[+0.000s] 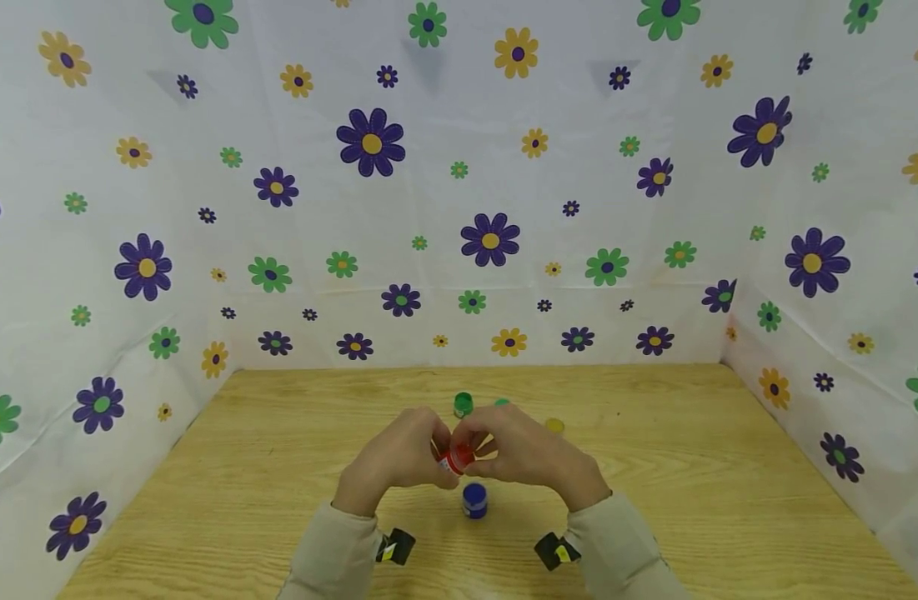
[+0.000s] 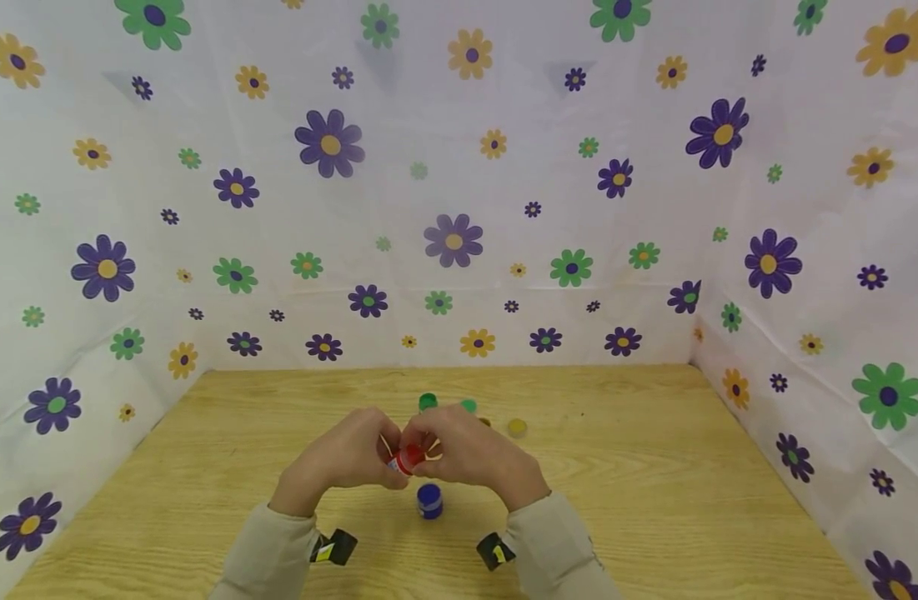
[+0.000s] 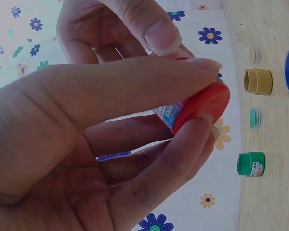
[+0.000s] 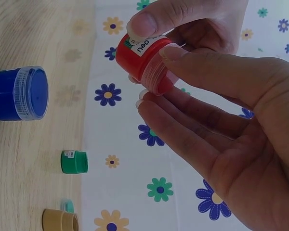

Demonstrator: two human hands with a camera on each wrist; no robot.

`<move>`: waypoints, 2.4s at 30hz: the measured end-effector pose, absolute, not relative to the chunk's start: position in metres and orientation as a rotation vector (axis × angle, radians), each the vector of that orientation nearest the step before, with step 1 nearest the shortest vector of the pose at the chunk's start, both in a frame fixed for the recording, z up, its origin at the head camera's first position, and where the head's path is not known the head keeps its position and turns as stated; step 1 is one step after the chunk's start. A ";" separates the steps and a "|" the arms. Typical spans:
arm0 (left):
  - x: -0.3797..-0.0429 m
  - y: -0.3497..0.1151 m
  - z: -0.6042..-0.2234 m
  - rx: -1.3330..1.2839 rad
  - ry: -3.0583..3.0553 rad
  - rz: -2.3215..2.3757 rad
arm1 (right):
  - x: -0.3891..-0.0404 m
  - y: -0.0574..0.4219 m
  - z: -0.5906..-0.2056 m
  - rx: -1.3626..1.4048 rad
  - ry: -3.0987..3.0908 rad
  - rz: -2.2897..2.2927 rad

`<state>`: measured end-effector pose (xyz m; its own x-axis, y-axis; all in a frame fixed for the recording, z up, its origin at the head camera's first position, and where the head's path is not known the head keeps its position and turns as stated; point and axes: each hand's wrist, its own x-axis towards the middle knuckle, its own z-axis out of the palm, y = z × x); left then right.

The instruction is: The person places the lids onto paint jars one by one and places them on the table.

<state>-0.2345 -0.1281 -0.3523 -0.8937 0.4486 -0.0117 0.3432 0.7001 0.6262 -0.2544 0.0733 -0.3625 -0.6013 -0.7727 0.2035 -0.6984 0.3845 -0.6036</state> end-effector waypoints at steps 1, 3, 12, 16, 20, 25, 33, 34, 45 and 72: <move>-0.234 -0.128 -0.352 0.646 2.744 0.961 | -0.254 0.073 -0.363 -1.341 2.520 -1.013; -0.234 -0.128 -0.352 0.649 2.747 0.957 | -0.254 0.073 -0.363 -1.336 2.516 -1.016; -0.235 -0.130 -0.353 0.657 2.760 0.939 | -0.254 0.072 -0.364 -1.327 2.512 -1.029; -0.236 -0.129 -0.354 0.666 2.757 0.937 | -0.254 0.073 -0.363 -1.304 2.518 -1.022; -0.236 -0.129 -0.354 0.674 2.749 0.947 | -0.253 0.072 -0.363 -1.278 2.517 -1.021; -0.237 -0.129 -0.354 0.684 2.747 0.952 | -0.254 0.072 -0.363 -1.270 2.552 -0.985; -0.236 -0.130 -0.353 0.656 2.747 0.956 | -0.255 0.077 -0.362 -1.245 2.571 -0.955; -0.235 -0.130 -0.353 0.652 2.748 0.957 | -0.255 0.078 -0.362 -1.237 2.567 -0.967; -0.236 -0.131 -0.354 0.632 2.753 0.962 | -0.255 0.078 -0.359 -1.273 2.489 -1.081; -0.235 -0.131 -0.352 0.625 2.746 0.970 | -0.256 0.079 -0.360 -1.294 2.482 -1.063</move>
